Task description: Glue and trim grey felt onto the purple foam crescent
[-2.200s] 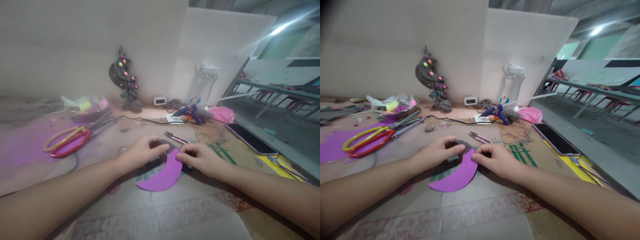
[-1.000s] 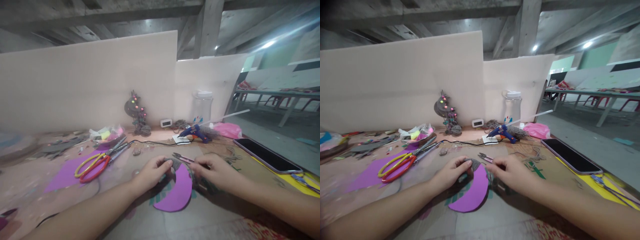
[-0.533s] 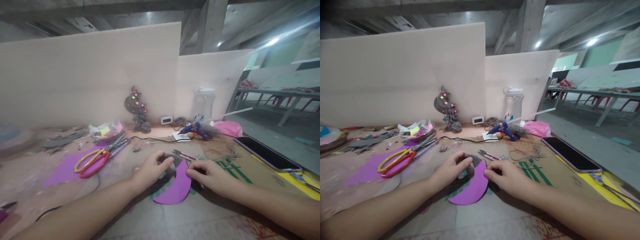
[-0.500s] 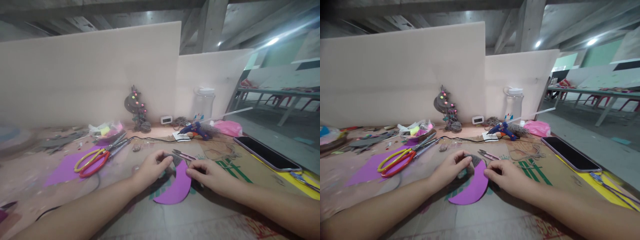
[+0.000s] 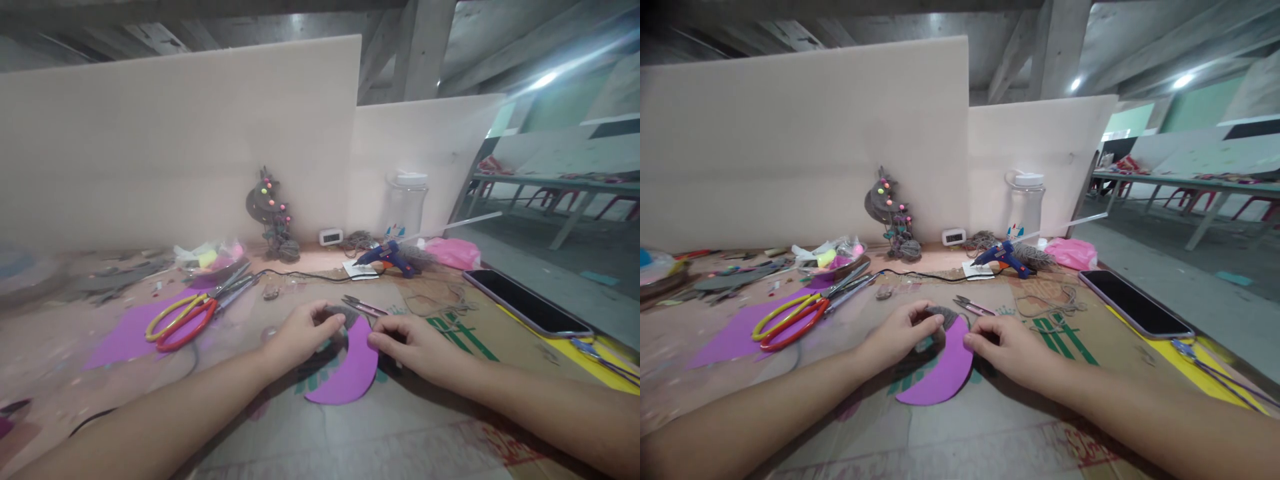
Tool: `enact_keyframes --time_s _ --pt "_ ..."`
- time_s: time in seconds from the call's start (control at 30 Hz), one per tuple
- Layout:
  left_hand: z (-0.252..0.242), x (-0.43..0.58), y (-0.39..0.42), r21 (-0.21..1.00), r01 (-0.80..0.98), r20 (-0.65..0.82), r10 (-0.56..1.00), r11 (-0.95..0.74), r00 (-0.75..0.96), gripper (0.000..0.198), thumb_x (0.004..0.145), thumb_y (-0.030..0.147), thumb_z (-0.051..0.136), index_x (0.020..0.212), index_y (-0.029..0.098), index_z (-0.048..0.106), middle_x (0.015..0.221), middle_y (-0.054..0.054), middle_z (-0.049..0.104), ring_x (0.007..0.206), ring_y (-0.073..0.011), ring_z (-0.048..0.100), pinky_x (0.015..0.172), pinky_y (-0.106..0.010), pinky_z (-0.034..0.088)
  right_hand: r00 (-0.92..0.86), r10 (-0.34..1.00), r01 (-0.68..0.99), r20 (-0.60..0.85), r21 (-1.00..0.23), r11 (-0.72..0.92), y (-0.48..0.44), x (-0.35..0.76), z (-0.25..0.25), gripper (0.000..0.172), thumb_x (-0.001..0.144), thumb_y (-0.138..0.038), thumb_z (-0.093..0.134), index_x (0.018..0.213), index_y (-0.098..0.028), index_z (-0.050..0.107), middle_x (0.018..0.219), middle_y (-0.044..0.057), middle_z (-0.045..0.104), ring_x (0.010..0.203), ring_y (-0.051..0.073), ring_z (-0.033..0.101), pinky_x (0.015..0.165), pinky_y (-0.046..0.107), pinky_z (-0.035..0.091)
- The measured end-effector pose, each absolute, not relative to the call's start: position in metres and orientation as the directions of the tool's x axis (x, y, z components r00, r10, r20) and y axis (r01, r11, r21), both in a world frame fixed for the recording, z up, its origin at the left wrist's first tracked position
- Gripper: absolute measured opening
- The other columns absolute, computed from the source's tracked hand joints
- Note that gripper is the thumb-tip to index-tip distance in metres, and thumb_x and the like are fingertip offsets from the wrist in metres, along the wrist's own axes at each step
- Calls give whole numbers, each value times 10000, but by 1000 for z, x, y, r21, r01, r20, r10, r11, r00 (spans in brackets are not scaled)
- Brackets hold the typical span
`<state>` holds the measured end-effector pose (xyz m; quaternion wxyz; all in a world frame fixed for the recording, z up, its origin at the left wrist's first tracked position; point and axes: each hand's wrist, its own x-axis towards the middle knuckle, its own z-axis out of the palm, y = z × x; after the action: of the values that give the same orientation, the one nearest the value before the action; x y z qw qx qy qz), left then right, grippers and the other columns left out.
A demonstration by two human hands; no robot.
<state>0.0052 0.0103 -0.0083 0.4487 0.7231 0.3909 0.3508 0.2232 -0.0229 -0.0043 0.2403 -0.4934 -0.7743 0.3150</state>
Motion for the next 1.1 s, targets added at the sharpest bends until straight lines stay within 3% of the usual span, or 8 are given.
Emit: enact_keyframes --time_s 0.33,0.6,0.73,0.8,0.9,1.0,1.1 --pt "-10 7 12 938 207 184 905 -279 385 243 834 396 583 780 159 576 713 -1 605 693 -152 570 677 -265 441 -374 923 591 92 -744 314 -22 223 -7 309 869 -420 504 672 -184 536 614 -10 535 592 124 487 565 235 377" --pt "-10 3 6 890 270 275 905 -367 324 248 884 402 551 878 158 599 817 -21 603 799 -167 558 726 -275 433 -387 918 587 89 -744 319 -23 222 -7 247 847 -383 529 716 -183 588 670 2 580 639 131 514 599 236 392" --pt "-12 3 10 896 221 321 905 -386 279 258 904 417 531 967 171 578 917 -30 599 844 -162 559 741 -259 441 -290 914 606 283 -685 404 -24 227 -1 264 877 -379 497 690 -197 532 614 -15 543 581 124 485 562 237 373" --pt "-14 2 15 896 192 358 907 -401 221 258 905 427 527 955 176 565 913 -23 583 835 -154 549 732 -246 439 -250 856 647 452 -580 495 -22 234 3 254 886 -347 493 678 -202 503 597 -22 515 559 118 460 543 237 355" --pt "-17 2 18 919 154 317 913 -363 258 324 908 487 498 846 172 540 783 4 544 735 -139 548 689 -244 435 -324 695 711 642 -320 626 -16 243 7 213 880 -272 511 680 -203 495 608 -16 519 558 117 454 542 244 337" --pt "-17 2 14 941 154 218 886 -303 408 393 904 530 482 843 154 576 730 -3 573 704 -150 589 684 -255 442 -498 535 717 682 -22 696 -12 247 9 191 881 -218 517 691 -200 507 627 2 547 591 132 476 579 259 335" --pt "-15 2 10 936 185 174 851 -299 496 421 904 537 478 871 142 621 752 -31 631 736 -172 619 706 -267 455 -625 425 686 654 200 700 -11 248 7 222 905 -191 489 685 -202 515 611 8 532 600 145 460 571 277 300"
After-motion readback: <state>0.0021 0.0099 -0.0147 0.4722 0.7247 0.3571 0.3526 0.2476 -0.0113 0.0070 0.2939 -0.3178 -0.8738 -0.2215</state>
